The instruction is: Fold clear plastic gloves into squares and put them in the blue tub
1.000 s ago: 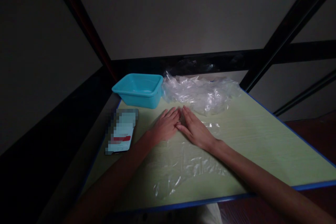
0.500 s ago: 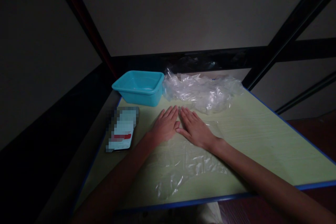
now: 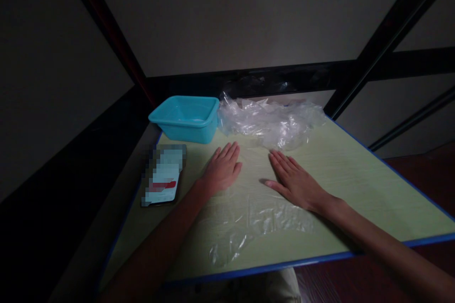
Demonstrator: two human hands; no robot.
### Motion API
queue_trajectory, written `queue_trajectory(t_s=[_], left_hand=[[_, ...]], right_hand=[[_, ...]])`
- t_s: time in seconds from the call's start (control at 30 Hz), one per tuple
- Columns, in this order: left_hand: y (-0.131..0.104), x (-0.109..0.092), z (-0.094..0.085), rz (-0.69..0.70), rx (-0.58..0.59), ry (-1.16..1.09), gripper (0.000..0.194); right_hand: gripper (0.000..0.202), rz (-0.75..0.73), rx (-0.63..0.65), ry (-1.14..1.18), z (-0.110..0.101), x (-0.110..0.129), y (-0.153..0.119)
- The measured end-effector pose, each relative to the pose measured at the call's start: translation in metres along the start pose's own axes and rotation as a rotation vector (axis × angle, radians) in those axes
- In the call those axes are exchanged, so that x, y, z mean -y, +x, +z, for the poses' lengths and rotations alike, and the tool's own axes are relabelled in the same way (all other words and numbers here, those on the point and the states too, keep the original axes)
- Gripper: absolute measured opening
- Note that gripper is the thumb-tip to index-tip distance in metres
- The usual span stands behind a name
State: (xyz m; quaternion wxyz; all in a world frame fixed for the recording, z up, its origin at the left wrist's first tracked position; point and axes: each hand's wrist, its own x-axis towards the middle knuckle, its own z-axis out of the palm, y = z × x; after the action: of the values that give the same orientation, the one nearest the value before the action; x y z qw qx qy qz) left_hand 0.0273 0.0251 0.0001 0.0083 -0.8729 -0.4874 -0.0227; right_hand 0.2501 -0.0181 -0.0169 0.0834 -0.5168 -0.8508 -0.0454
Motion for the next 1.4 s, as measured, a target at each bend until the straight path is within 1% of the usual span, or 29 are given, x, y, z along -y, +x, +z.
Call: queue_trajectory(t_s=[0.13, 0.23, 0.33, 0.43, 0.5, 0.57, 0.67, 0.8, 0.9, 1.03, 1.17, 1.23, 1.33, 1.4], left_hand=[[-0.001, -0.001, -0.001, -0.003, 0.020, -0.003, 0.051], [0.000, 0.001, 0.000, 0.002, 0.016, -0.058, 0.052], [0.005, 0.011, -0.002, -0.021, 0.026, -0.272, 0.057], [0.019, 0.023, -0.007, -0.067, -0.010, -0.543, 0.064], [0.031, 0.029, -0.011, -0.068, -0.009, -0.612, 0.064], [0.043, 0.031, -0.013, -0.059, 0.018, -0.643, 0.062], [0.060, 0.030, -0.012, -0.072, 0.068, -0.710, 0.062], [0.073, 0.029, -0.007, -0.097, 0.132, -0.802, 0.064], [0.078, 0.029, -0.007, -0.088, 0.163, -0.836, 0.052], [0.076, 0.026, -0.014, -0.034, 0.175, -0.854, 0.025], [0.061, 0.019, -0.025, 0.038, 0.154, -0.853, 0.006], [0.052, 0.015, -0.029, 0.061, 0.109, -0.838, 0.003], [0.038, 0.010, -0.033, 0.089, 0.026, -0.799, 0.005], [0.030, 0.008, -0.034, 0.122, -0.007, -0.776, 0.008]], right_hand=[[0.080, 0.037, -0.035, 0.033, 0.000, -0.018, -0.019], [0.074, 0.020, -0.045, 0.157, -0.005, -0.028, -0.023], [0.066, 0.062, -0.066, 0.326, -0.017, -0.035, -0.020], [0.054, 0.089, -0.107, 0.436, -0.029, -0.041, -0.012], [0.045, 0.065, -0.126, 0.449, -0.034, -0.043, -0.006], [0.037, 0.039, -0.129, 0.447, -0.037, -0.043, -0.001], [0.032, 0.015, -0.127, 0.468, -0.033, -0.043, 0.004], [0.032, 0.006, -0.163, 0.493, -0.023, -0.044, 0.004], [0.032, 0.005, -0.183, 0.506, -0.019, -0.044, 0.002], [0.034, -0.010, -0.204, 0.498, -0.019, -0.043, 0.000], [0.038, -0.018, -0.229, 0.480, -0.017, -0.042, -0.001], [0.040, -0.025, -0.251, 0.474, -0.016, -0.042, -0.001], [0.042, -0.041, -0.270, 0.472, -0.017, -0.041, -0.002], [0.042, -0.052, -0.274, 0.482, -0.020, -0.040, -0.003]])
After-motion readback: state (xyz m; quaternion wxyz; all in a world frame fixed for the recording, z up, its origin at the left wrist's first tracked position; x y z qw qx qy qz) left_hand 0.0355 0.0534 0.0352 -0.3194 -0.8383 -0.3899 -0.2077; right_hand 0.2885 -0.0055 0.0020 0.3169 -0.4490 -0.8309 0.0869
